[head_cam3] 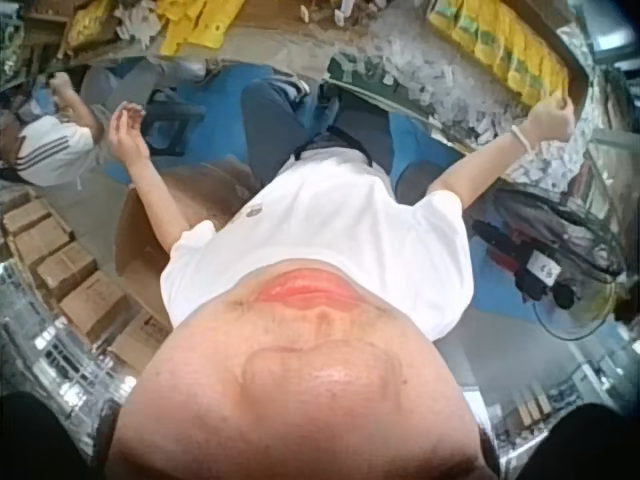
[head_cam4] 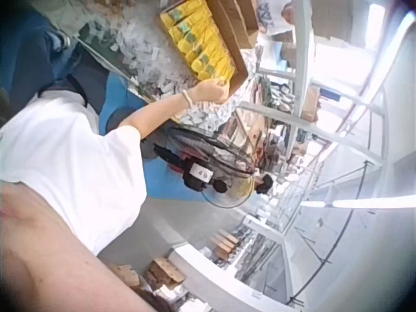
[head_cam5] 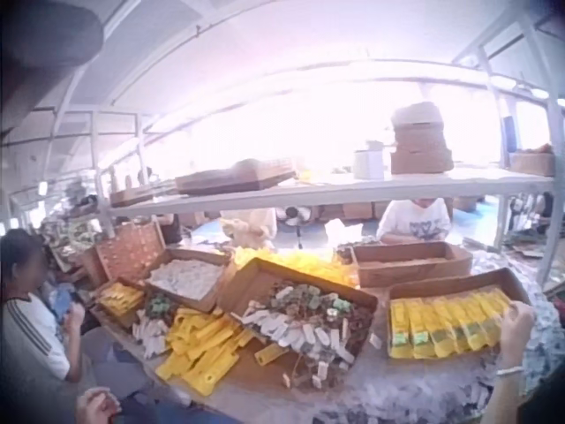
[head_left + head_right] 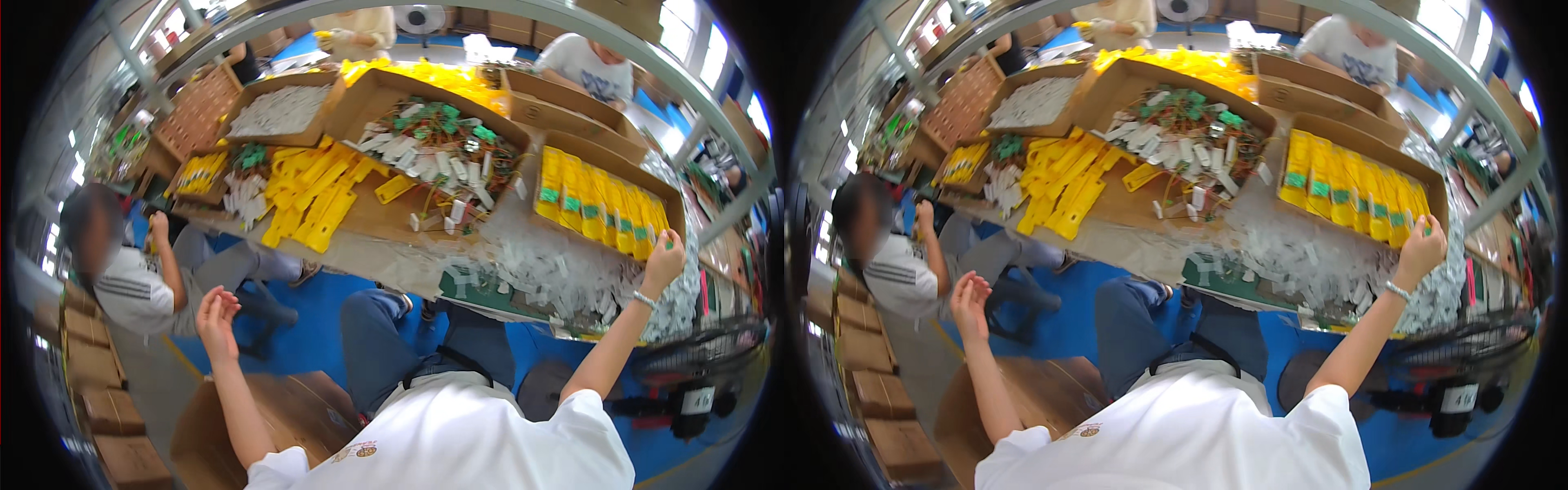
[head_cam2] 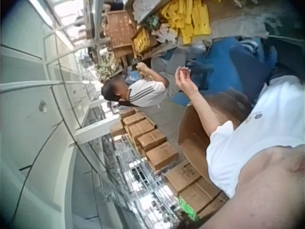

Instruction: Assembling yellow plastic component housings with internal circuit boards and wiring at a factory workstation.

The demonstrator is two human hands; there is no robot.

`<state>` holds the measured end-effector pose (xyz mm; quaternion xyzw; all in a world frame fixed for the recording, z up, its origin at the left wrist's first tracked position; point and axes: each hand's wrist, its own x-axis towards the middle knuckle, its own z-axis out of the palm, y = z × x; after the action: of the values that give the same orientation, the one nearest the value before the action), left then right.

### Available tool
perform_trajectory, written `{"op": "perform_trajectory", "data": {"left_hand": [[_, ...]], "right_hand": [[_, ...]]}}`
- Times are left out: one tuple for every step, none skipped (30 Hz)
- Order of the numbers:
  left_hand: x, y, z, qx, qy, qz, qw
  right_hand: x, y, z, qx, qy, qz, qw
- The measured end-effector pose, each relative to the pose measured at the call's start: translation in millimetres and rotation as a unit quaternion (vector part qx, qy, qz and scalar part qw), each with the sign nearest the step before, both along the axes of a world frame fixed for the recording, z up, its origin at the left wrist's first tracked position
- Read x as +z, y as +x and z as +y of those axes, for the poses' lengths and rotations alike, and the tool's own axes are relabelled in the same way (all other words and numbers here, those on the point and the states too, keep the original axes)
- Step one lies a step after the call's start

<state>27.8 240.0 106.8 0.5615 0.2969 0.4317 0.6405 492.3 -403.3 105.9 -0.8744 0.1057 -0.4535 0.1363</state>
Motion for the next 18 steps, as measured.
{"op": "perform_trajectory", "data": {"left_hand": [[3, -22, 9, 0.019, 0.035, 0.019, 0.999], [1, -43, 20, 0.034, 0.032, 0.018, 0.999], [-6, -69, 36, 0.106, 0.059, 0.054, 0.991], [-17, -95, 55, 0.173, 0.084, 0.09, 0.977], [-31, -129, 74, 0.229, 0.087, 0.1, 0.964], [-50, -167, 91, 0.282, 0.09, 0.11, 0.949], [-50, -206, 94, 0.343, 0.1, 0.118, 0.926], [-65, -243, 101, 0.402, 0.096, 0.143, 0.899], [-85, -283, 103, 0.465, 0.099, 0.165, 0.864], [-114, -317, 101, 0.513, 0.116, 0.172, 0.833], [-144, -350, 97, 0.559, 0.127, 0.235, 0.785], [-179, -360, 89, 0.597, 0.139, 0.33, 0.718], [-213, -372, 79, 0.579, 0.117, 0.455, 0.666], [-246, -411, 66, 0.562, 0.113, 0.536, 0.62], [-270, -471, 45, 0.542, 0.099, 0.568, 0.611], [-301, -486, 25, 0.476, 0.079, 0.557, 0.676], [-334, -479, 9, 0.338, 0.106, 0.665, 0.657], [-339, -466, 5, 0.323, 0.098, 0.67, 0.661]], "right_hand": [[0, 3, 9, 0.048, 0.031, -0.001, 0.998], [3, 6, 17, 0.091, 0.061, -0.001, 0.994], [7, 6, 31, 0.106, 0.061, -0.002, 0.992], [15, 2, 47, 0.111, 0.053, -0.013, 0.992], [21, -1, 67, 0.115, 0.047, -0.023, 0.992], [27, -3, 88, 0.122, 0.046, -0.023, 0.991], [42, -16, 92, 0.134, 0.036, -0.081, 0.987], [50, -22, 110, 0.147, 0.01, -0.125, 0.981], [54, -27, 134, 0.178, 0.002, -0.14, 0.974], [58, -29, 156, 0.176, -0.002, -0.139, 0.974], [63, -30, 177, 0.225, -0.004, -0.149, 0.963], [72, -33, 195, 0.268, -0.012, -0.161, 0.95], [78, -34, 215, 0.302, -0.013, -0.149, 0.942], [80, -33, 243, 0.346, -0.002, -0.132, 0.929], [74, -31, 279, 0.396, 0.018, -0.109, 0.912], [73, -32, 308, 0.431, 0.02, -0.093, 0.898], [72, -31, 334, 0.483, 0.015, -0.073, 0.873], [63, -23, 366, 0.537, 0.008, -0.035, 0.843]]}}
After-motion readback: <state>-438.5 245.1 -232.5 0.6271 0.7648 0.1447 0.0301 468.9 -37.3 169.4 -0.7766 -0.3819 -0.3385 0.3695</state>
